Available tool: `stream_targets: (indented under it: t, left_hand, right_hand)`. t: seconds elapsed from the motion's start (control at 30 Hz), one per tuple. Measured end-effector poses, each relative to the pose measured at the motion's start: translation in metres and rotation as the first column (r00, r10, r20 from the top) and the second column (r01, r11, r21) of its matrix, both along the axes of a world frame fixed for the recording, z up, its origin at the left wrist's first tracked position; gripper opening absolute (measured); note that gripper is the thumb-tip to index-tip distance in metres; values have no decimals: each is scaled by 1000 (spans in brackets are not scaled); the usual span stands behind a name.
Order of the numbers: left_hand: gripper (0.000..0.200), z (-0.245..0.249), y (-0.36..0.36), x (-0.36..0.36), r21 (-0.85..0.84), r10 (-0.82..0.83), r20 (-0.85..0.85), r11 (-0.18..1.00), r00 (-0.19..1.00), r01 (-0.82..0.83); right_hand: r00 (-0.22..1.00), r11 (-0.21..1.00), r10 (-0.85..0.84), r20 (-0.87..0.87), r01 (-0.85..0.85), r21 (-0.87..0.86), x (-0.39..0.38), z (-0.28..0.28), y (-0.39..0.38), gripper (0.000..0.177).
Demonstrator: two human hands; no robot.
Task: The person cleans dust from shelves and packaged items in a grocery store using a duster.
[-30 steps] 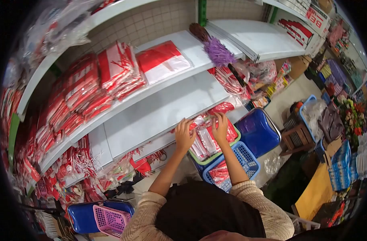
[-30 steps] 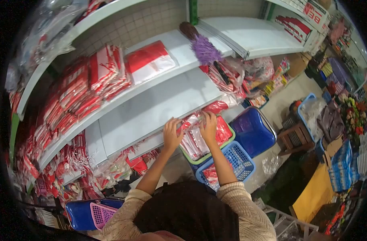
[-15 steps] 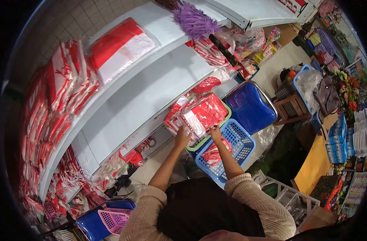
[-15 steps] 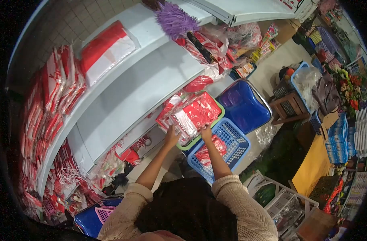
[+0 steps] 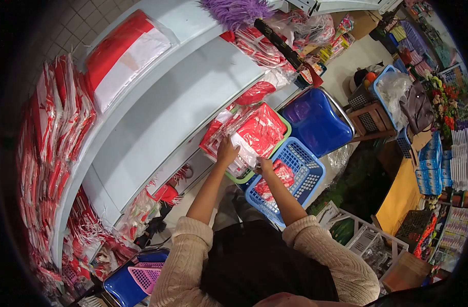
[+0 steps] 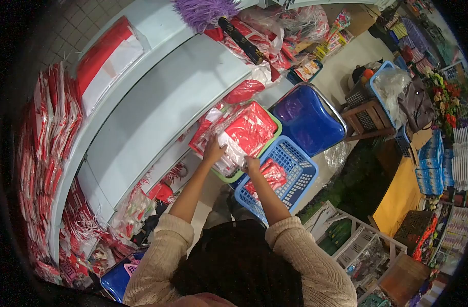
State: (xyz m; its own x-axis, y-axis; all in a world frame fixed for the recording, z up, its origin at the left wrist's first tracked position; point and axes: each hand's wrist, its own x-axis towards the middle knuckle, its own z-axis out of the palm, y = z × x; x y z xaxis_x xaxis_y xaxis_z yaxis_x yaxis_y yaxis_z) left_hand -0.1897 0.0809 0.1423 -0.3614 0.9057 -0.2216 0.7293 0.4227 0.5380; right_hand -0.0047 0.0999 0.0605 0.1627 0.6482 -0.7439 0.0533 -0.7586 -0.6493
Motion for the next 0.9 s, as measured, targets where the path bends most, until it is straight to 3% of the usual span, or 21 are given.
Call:
stream_targets:
  t: [0.03, 0.07, 0.13, 0.17, 0.2, 0.23, 0.27, 0.3, 0.37, 0.43, 0.5, 0.57, 0.7, 0.87, 0.9]
  left_hand:
    - [67, 9, 0, 1, -17, -31, 4, 999, 1000, 31]
    - [63, 20, 0, 1, -34, -60, 6, 998, 998, 61]
    - [50, 17, -2, 3, 20, -95, -63, 995, 993, 97]
    - [50, 21, -4, 6, -34, -97, 0, 995, 995, 97]
    - [51, 28, -6, 9, -88, -96, 62, 991, 993, 101]
    - [52, 32, -10, 11, -140, -92, 124, 984, 988, 109]
    - [49, 23, -17, 15, 2, -111, 79, 994, 991, 112]
    - [48, 28, -21, 17, -37, -102, 256, 993, 961, 115]
    - [47, 39, -27, 21, -108, -54, 578, 984, 814, 142]
    - [45, 34, -34, 28, 13, -42, 740, 999, 671, 49]
    - [46, 47, -37, 30, 46, -41, 815, 999, 578, 6]
    - [54, 61, -40, 30, 72, -32, 823, 996, 567, -48]
    - [61, 116, -49, 27, 197, -56, 831, 960, 554, -199]
    - [66, 154, -60, 7, 337, -150, 872, 875, 466, -349]
    - [68, 161, -64, 4, 369, -179, 873, 851, 454, -373]
  right_hand:
    - [998, 1000, 29, 51, -29, -1, 1, -2, -4, 27]
    - [988, 991, 130, 89, -132, 19, 18, -64, -3, 59]
    - [979, 996, 6, 202, -25, 89, 25, -57, -13, 61]
    - [965, 991, -59, 254, 26, 130, 26, -45, -16, 63]
    - [897, 977, -6, 442, -89, 193, 25, 1, -22, 55]
    - [953, 974, 5, 303, -74, 214, 28, 13, -22, 49]
    - [987, 971, 19, 158, -56, 233, 35, 25, -23, 42]
    - [999, 968, 36, 9, -37, 248, 46, 20, -25, 36]
    - [998, 956, 55, -36, -43, 292, 48, 30, -25, 28]
    - [990, 936, 110, -93, -72, 345, 48, 83, -27, 25]
    - [970, 902, 235, 68, -244, 357, 52, 88, -24, 27]
    - [907, 807, 329, 263, -415, 420, 51, 93, -21, 31]
    - [826, 639, 314, 468, -548, 539, 36, 172, -21, 37]
    - [903, 490, 250, 350, -430, 758, 20, 224, -12, 35]
    - [884, 496, 286, 370, -467, 732, 16, 240, -11, 35]
